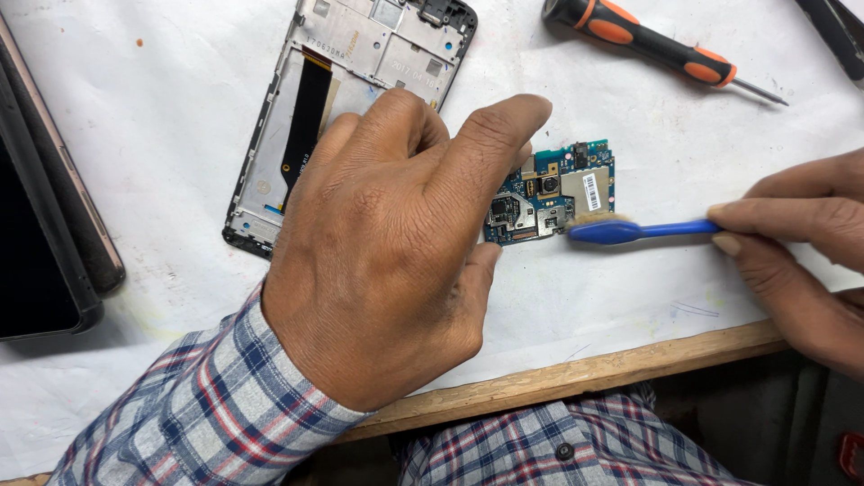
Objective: The person brushes a disassembled smartphone motherboard with a toothbrush, cleaning its surface and connectors. They then place the cleaned board into the phone's midframe and use a screwdriver to work on the board inside the frame.
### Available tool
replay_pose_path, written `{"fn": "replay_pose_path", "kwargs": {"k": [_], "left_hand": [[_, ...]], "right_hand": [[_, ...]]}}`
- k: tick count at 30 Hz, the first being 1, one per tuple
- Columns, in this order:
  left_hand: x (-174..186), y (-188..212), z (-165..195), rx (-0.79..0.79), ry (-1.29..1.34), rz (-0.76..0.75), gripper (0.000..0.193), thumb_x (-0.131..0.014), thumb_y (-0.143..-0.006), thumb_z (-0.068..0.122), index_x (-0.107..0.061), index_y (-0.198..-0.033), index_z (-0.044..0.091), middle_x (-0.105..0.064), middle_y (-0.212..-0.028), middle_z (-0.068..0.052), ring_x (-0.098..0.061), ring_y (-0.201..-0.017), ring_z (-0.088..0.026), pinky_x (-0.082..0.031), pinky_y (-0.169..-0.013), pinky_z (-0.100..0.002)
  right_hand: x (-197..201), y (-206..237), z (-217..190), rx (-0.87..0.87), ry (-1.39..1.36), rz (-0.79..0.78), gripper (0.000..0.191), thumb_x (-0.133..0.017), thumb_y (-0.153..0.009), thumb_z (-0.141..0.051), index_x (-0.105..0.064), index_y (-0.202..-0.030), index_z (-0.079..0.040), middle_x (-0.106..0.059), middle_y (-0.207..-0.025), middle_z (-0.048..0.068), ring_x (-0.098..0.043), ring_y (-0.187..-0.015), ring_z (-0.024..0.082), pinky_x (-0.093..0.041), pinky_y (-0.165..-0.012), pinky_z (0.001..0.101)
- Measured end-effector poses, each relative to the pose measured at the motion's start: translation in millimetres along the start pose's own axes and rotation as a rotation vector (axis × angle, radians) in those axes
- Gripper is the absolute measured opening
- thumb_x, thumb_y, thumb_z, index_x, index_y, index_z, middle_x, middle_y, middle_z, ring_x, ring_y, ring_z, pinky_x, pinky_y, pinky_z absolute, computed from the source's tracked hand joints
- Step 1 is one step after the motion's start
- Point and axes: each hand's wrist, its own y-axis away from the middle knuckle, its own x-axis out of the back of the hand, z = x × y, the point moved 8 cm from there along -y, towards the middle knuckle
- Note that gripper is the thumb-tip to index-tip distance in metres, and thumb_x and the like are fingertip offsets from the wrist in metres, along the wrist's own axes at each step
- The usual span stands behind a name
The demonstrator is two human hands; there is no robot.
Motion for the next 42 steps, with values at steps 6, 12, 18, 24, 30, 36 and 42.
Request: {"fn": "replay_pose_path", "kwargs": {"k": [6, 12, 18, 24, 30, 36, 42], "left_hand": [[-0.6, 0.3, -0.6, -0.001, 0.012, 0.001, 0.072, -0.081, -0.072, -0.002, -0.05, -0.137, 0.001, -0.076, -0.108, -0.011, -0.057, -0.086, -0.024, -0.042, -0.078, -0.043], [-0.2, 0.4, -1.0, 0.0, 0.022, 0.008, 0.071, -0.08, -0.072, -0.003, -0.05, -0.136, 0.001, -0.076, -0.108, -0.011, -0.057, -0.086, -0.024, -0.043, -0.079, -0.044], [-0.2, -0.7, -1.4, 0.012, 0.047, 0.003, 0.07, -0.08, -0.071, -0.005, -0.051, -0.135, 0.001, -0.075, -0.108, -0.01, -0.058, -0.086, -0.024, -0.045, -0.081, -0.044], [1.0, -1.3, -0.5, 0.022, 0.049, -0.005, 0.071, -0.079, -0.07, -0.004, -0.051, -0.135, 0.0, -0.074, -0.108, -0.009, -0.058, -0.087, -0.024, -0.045, -0.081, -0.044], [0.7, -0.4, 0.7, 0.027, 0.018, -0.009, 0.072, -0.082, -0.072, 0.001, -0.051, -0.136, -0.002, -0.068, -0.096, -0.01, -0.057, -0.089, -0.026, -0.043, -0.079, -0.046], [-6.2, 0.2, 5.7, -0.02, -0.07, 0.018, 0.076, -0.093, -0.075, 0.021, -0.052, -0.135, -0.003, -0.064, -0.097, -0.012, -0.057, -0.092, -0.029, -0.044, -0.082, -0.047], [-8.7, 1.2, 4.7, -0.045, 0.021, 0.032, 0.086, -0.094, -0.076, 0.025, -0.045, -0.141, -0.002, -0.066, -0.123, -0.018, -0.056, -0.1, -0.031, -0.043, -0.087, -0.049]], "right_hand": [[-18.0, 31.5, 48.0, -0.08, 0.005, 0.011, 0.025, -0.064, -0.102, -0.015, -0.066, -0.125, -0.006, -0.068, -0.103, 0.014, -0.069, -0.085, 0.02, -0.06, -0.081, 0.0311], [-22.7, 33.7, 50.9, -0.089, 0.039, -0.007, 0.024, -0.064, -0.102, -0.016, -0.067, -0.124, -0.006, -0.068, -0.103, 0.013, -0.069, -0.086, 0.02, -0.06, -0.081, 0.0318], [-4.7, 6.5, 8.7, -0.036, -0.008, -0.005, 0.025, -0.069, -0.09, -0.012, -0.07, -0.113, -0.002, -0.068, -0.103, 0.017, -0.07, -0.083, 0.023, -0.061, -0.076, 0.0341], [8.8, -16.7, -31.2, 0.117, 0.019, 0.0, 0.024, -0.075, -0.085, -0.012, -0.072, -0.108, -0.004, -0.07, -0.095, 0.015, -0.068, -0.083, 0.02, -0.055, -0.067, 0.0325], [8.9, -8.3, -28.7, -0.004, 0.011, 0.012, 0.025, -0.075, -0.087, -0.012, -0.072, -0.111, -0.005, -0.07, -0.099, 0.015, -0.067, -0.081, 0.019, -0.053, -0.064, 0.0305], [4.5, 17.7, -14.4, -0.312, -0.09, 0.084, 0.028, -0.069, -0.095, -0.006, -0.066, -0.121, 0.0, -0.066, -0.108, 0.018, -0.057, -0.07, 0.019, -0.049, -0.059, 0.0307], [6.4, 28.6, -22.9, -0.37, -0.162, 0.123, 0.028, -0.068, -0.098, -0.007, -0.066, -0.125, -0.001, -0.066, -0.108, 0.017, -0.057, -0.07, 0.014, -0.048, -0.059, 0.0261]]}}
